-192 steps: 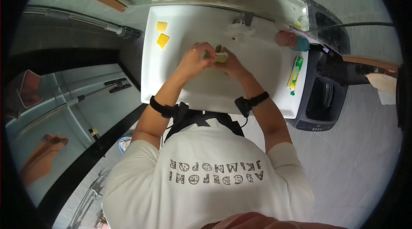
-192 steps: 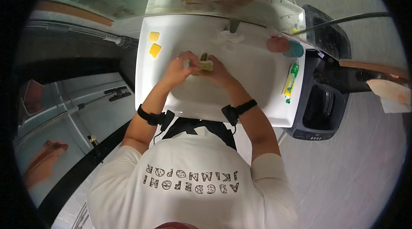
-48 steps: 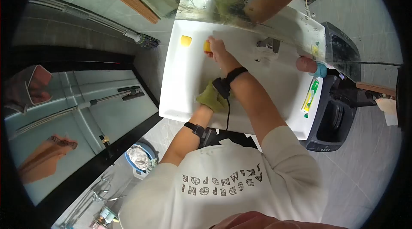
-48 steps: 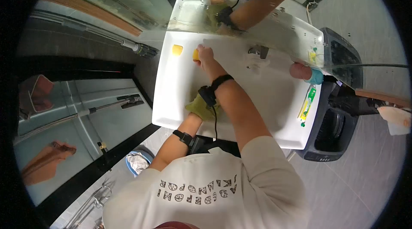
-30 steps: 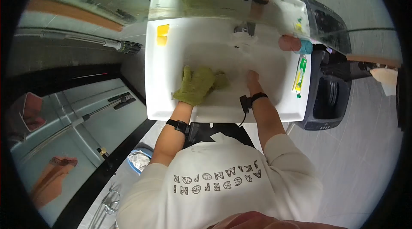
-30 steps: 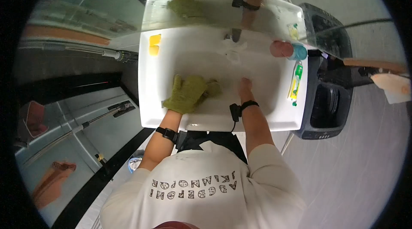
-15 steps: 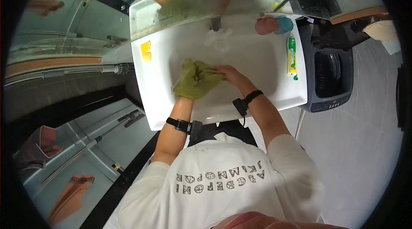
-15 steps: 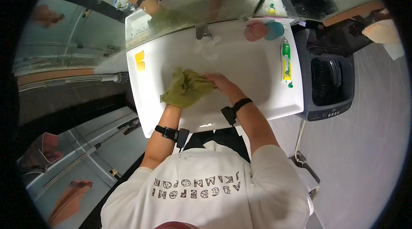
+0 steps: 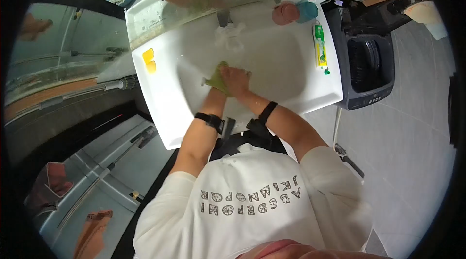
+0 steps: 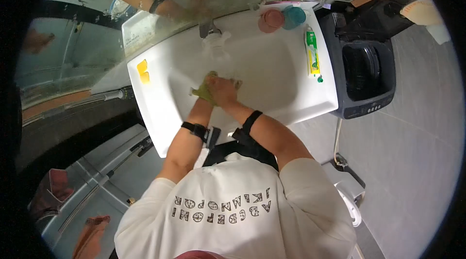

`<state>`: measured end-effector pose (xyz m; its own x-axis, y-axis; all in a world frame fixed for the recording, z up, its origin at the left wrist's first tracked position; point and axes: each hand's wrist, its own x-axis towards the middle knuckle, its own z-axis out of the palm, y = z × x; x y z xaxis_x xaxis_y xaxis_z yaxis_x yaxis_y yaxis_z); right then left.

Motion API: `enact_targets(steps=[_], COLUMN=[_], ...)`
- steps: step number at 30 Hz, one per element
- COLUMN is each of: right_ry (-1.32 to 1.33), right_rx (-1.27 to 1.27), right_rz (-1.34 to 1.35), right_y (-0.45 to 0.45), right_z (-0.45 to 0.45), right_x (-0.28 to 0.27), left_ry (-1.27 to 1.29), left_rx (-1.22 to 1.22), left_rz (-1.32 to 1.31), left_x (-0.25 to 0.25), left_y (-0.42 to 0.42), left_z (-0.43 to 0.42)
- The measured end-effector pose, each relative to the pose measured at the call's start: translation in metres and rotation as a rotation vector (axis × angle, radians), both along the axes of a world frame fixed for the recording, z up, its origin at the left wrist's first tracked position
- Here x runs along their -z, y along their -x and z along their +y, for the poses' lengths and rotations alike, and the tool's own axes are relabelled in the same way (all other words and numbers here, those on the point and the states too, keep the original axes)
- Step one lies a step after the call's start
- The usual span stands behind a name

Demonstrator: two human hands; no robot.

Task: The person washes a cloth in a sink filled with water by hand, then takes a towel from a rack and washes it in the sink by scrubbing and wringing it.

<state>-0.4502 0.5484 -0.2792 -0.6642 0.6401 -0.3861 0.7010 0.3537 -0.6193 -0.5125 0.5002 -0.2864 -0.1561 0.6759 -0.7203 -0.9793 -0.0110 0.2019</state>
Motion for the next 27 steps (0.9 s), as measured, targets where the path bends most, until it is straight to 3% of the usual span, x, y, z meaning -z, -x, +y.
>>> enact_targets(steps=[3, 5, 6, 8, 12, 14, 15, 17, 18, 20, 21, 23, 24, 26, 27], right_ry=[-0.289, 0.232, 0.245, 0.589, 0.777, 0.875, 0.870, 1.006, 1.012, 0.922, 0.922, 0.518, 0.382, 0.104, 0.095], right_rx=[-0.086, 0.039, 0.045, -0.125, -0.057, -0.007, -0.003, 0.487, 0.487, 0.682, 0.690, 0.479, 0.414, 0.019, -0.089], right_rz=[-0.021, -0.063, -0.058, -0.189, 0.136, 0.137, 0.145, 0.239, 0.239, 0.374, 0.377, 0.323, 0.298, 0.253, 0.265], right_y=[-0.003, -0.006, -0.009, -0.017, -0.063, -0.082, -0.087, -0.089, -0.086, -0.074, -0.068, -0.056, -0.051, -0.036, -0.033], right_z=[-0.004, 0.047, 0.053, 0.065, 0.058, 0.064, 0.069, 0.075, 0.076, 0.080, 0.078, 0.073, 0.067, 0.034, 0.021], right_x=[0.028, 0.009, 0.008, 0.013, 0.052, 0.056, 0.061, 0.075, 0.062, 0.023, 0.029, 0.050, 0.050, 0.001, -0.030], left_ry=[0.010, 0.011, 0.017, 0.028, 0.093, 0.082, 0.051, -0.027, -0.021, 0.409, 0.409, 0.363, 0.364, 0.086, -0.006], left_rx=[0.059, 0.073, 0.058, 0.006, -0.161, -0.201, -0.172, -0.098, -0.096, 0.064, 0.072, 0.592, 0.597, 0.184, 0.100], left_rz=[0.059, 0.089, 0.080, 0.080, 0.156, 0.211, 0.263, 0.412, 0.414, 0.358, 0.360, 0.386, 0.385, 0.025, -0.083], left_x=[0.003, -0.008, -0.022, -0.051, -0.085, -0.059, -0.017, 0.061, 0.078, 0.091, 0.089, 0.063, 0.049, 0.021, 0.015], left_y=[0.006, 0.003, 0.004, 0.015, 0.042, 0.058, 0.068, 0.083, 0.078, 0.059, 0.051, 0.033, 0.019, -0.008, -0.014], left_z=[-0.001, -0.004, -0.010, -0.020, -0.039, -0.050, -0.060, -0.082, -0.092, -0.107, -0.109, -0.099, -0.085, -0.054, -0.040])
